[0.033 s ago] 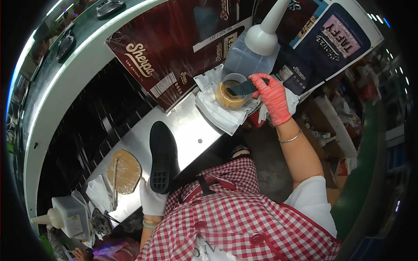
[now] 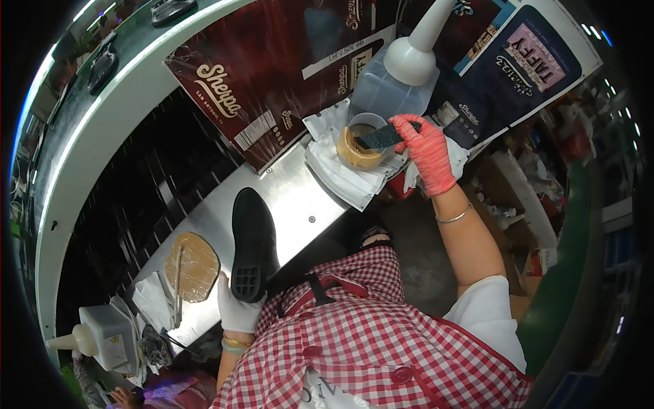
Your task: The person applies glue to the soles of black sandals using a brush. They repeatedly dip the brush into a container of glue and spread it evenly across the textured bottom of each sandal, handling them one at a time.
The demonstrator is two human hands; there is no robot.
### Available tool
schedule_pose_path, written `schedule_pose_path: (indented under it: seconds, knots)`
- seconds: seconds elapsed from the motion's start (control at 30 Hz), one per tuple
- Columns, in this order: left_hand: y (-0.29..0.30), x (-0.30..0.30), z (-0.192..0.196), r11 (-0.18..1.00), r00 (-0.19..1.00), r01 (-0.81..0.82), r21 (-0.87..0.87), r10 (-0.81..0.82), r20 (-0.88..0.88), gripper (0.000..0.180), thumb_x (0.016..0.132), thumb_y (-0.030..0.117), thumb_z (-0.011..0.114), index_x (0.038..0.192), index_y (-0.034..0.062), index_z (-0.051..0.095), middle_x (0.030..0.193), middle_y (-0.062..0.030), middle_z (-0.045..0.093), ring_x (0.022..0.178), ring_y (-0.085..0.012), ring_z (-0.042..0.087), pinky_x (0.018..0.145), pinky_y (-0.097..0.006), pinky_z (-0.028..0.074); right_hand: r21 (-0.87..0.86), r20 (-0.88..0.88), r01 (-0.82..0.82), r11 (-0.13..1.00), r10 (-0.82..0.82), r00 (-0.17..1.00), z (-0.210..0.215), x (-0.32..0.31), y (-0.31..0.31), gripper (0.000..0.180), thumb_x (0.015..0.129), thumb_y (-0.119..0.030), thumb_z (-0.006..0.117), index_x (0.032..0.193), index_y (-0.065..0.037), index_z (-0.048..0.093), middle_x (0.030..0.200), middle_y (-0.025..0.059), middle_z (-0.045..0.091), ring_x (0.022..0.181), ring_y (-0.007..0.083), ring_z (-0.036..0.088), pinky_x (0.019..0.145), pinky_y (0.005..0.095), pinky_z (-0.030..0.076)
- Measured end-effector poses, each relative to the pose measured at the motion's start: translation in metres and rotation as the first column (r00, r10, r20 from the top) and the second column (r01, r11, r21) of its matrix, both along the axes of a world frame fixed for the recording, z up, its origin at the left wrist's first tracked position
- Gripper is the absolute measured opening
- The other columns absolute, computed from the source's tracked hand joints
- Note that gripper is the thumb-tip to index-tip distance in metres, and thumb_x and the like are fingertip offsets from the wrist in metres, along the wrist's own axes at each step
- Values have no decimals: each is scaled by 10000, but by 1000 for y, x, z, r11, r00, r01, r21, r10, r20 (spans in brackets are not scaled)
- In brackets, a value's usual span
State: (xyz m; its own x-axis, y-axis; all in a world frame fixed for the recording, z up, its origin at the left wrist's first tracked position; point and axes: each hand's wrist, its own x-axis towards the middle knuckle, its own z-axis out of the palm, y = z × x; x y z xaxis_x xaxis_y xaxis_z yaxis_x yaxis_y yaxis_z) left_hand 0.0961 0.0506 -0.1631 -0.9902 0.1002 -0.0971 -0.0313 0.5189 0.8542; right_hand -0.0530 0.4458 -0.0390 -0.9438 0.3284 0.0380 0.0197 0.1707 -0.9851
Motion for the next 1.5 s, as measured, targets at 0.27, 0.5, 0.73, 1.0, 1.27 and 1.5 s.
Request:
schedule_pose_path:
  seconds: [0.27,0.5,0.73,1.0,1.27,1.5]
  knots:
    - [31,-34,11,18,831,-508,861,-255,495,511,942,338,364,1308,-18,379,1210,-234,532,1012,-361,596,767,-447,554,-90,45,-68,994,72,996,-21,-5,14,242,892,-258,598,963,-32,647,794,15,629,557,58,544,489,174,408]
    - [37,-31,20,-17,882,-453,891,-152,446,549,897,345,422,1305,-21,384,1192,-225,547,1055,-374,574,804,-478,529,-490,-46,-153,858,149,988,-21,40,-53,238,928,-264,544,991,-46,616,744,20,614,546,52,580,423,148,380]
    - [39,-22,47,-26,927,-354,935,-142,347,784,842,657,417,1373,97,279,1243,-196,461,1072,-370,548,780,-445,540,-530,-44,-388,754,432,901,0,69,-162,244,927,-241,543,1014,-22,609,812,57,644,616,81,615,500,159,457]
    - [37,-17,58,22,945,-262,965,-198,261,877,811,709,403,1424,118,195,1277,-194,437,1066,-357,554,793,-406,539,-465,-1,-409,785,462,887,4,71,-181,243,926,-240,547,1005,-21,618,839,41,642,620,85,617,510,175,459]
    - [42,-31,68,43,962,-262,964,-74,265,816,837,698,356,1399,113,275,1275,-160,461,1057,-308,547,850,-433,491,-381,0,-441,813,477,879,2,85,-185,230,928,-224,539,977,-14,620,728,36,627,600,85,615,502,181,448]
    - [38,-42,77,-38,967,-253,967,-39,252,768,871,677,281,1398,118,286,1318,-159,422,1136,-346,498,926,-472,446,-383,8,-439,813,478,878,9,98,-195,210,930,-186,535,982,-1,620,787,46,639,615,89,615,504,192,462]
